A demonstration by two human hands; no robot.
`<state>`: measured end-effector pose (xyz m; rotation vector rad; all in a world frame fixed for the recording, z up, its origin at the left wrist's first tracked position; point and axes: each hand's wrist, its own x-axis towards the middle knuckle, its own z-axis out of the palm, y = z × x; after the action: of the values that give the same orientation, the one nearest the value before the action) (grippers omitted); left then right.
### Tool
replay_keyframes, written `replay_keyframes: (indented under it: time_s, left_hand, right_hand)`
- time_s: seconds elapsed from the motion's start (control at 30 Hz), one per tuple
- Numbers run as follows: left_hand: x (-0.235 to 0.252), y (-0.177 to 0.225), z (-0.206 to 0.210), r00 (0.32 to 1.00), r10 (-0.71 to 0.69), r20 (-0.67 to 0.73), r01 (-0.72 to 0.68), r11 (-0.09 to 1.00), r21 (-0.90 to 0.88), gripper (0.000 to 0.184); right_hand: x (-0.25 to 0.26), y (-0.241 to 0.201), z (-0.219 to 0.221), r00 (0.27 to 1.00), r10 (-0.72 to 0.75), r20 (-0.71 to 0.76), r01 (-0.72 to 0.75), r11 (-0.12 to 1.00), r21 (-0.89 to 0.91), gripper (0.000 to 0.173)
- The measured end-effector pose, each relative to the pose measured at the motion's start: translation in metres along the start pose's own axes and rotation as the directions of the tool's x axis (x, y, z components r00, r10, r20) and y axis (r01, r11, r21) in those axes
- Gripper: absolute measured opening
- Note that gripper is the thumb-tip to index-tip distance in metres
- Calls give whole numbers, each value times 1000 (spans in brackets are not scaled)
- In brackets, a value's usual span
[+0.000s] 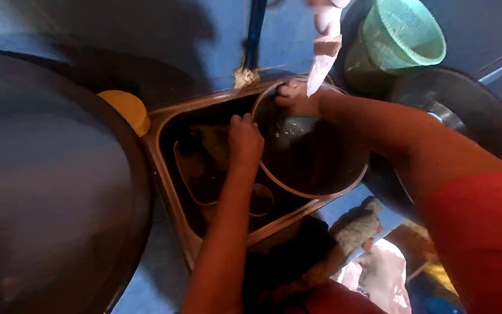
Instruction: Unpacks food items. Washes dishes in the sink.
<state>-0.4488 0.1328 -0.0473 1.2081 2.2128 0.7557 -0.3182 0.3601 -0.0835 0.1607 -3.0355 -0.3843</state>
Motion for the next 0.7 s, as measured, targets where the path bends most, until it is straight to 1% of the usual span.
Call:
replay_keyframes:
  time_s: [0.03, 0.07, 0.1, 0.13, 0.2, 0.27, 0.3, 0.33, 0.37, 0.4, 0.43, 0.47, 0.5, 0.53, 0.57, 0.6, 0.63, 0.67, 0.7]
  left_hand:
    - [0, 3, -1, 1000, -5, 15, 5, 1000, -1, 35]
    - [2, 4, -2, 1000, -6, 25, 6, 1000, 8, 35]
    - [3, 5, -2, 999, -8, 33, 7, 1000, 16, 34]
    - [4, 4, -2, 999, -3, 33, 3, 1000, 20, 35]
    - [5, 3, -3, 999, 3, 40, -4, 1000, 30, 36]
    - [4, 2, -5, 998, -1, 56, -1, 1000, 31, 37]
    - [3, 3, -6, 998, -9, 59, 6, 999, 35, 37]
    - [3, 5, -7, 999, -12, 53, 10, 999, 37, 37]
    - [1, 6, -6, 999, -9, 41, 8, 999, 38, 36]
    - [1, 7, -4, 1000, -5, 26, 4, 1000, 31, 36]
    - [2, 10, -2, 1000, -4, 13, 3, 1000, 23, 35]
    - [1, 12, -1, 1000, -11, 11, 11, 1000, 19, 35]
    - [0, 13, 0, 1000, -21, 12, 21, 1000, 20, 35]
    - [0, 14, 0, 999, -31, 14, 30, 999, 19, 36]
    - [-1, 14, 0, 999, -38, 17, 38, 999, 19, 36]
    - [-1, 14, 0, 999, -39, 14, 38, 999, 20, 36]
    - [-1, 14, 1, 999, -39, 15, 38, 999, 22, 36]
    - [-3, 15, 1, 999, -41, 13, 41, 999, 25, 36]
    - [-3, 17, 1, 999, -48, 7, 48, 998, 27, 36]
  right_hand:
    - [-11, 5, -8, 997, 58, 58, -58, 998, 14, 18]
    - [-19, 10, -15, 995, 85, 54, -86, 996, 18, 17]
    - [-23, 12, -16, 997, 71, 9, -71, 997, -2, 16]
    - [-18, 9, -16, 998, 57, -18, -57, 998, -5, 16]
    - [15, -16, -27, 994, 82, 72, -90, 989, 121, 23]
    - [40, -40, -44, 982, -38, 184, 17, 993, 113, 28]
    - [37, -37, -40, 988, -48, 145, 33, 994, 104, 28]
    - [27, -24, -34, 992, -10, 125, 1, 997, 77, 27]
    - [6, -13, -29, 984, 61, 166, -70, 996, 49, 27]
    - [-19, -9, -34, 953, 151, 261, -157, 988, 5, 27]
    - [-43, -9, -40, 891, 254, 375, -261, 965, -34, 27]
    - [-66, -19, -46, 799, 358, 483, -377, 924, -62, 28]
    - [-82, -38, -56, 675, 433, 597, -479, 873, -92, 25]
    - [-87, -60, -72, 517, 453, 726, -523, 839, -150, 22]
    - [-84, -82, -89, 337, 440, 832, -540, 815, -212, 21]
    - [-80, -100, -104, 195, 409, 891, -566, 789, -239, 23]
    - [-78, -115, -115, 106, 376, 921, -591, 768, -246, 26]
    - [-77, -129, -124, 73, 334, 940, -591, 774, -229, 27]
    - [-76, -141, -131, 89, 284, 955, -587, 789, -181, 29]
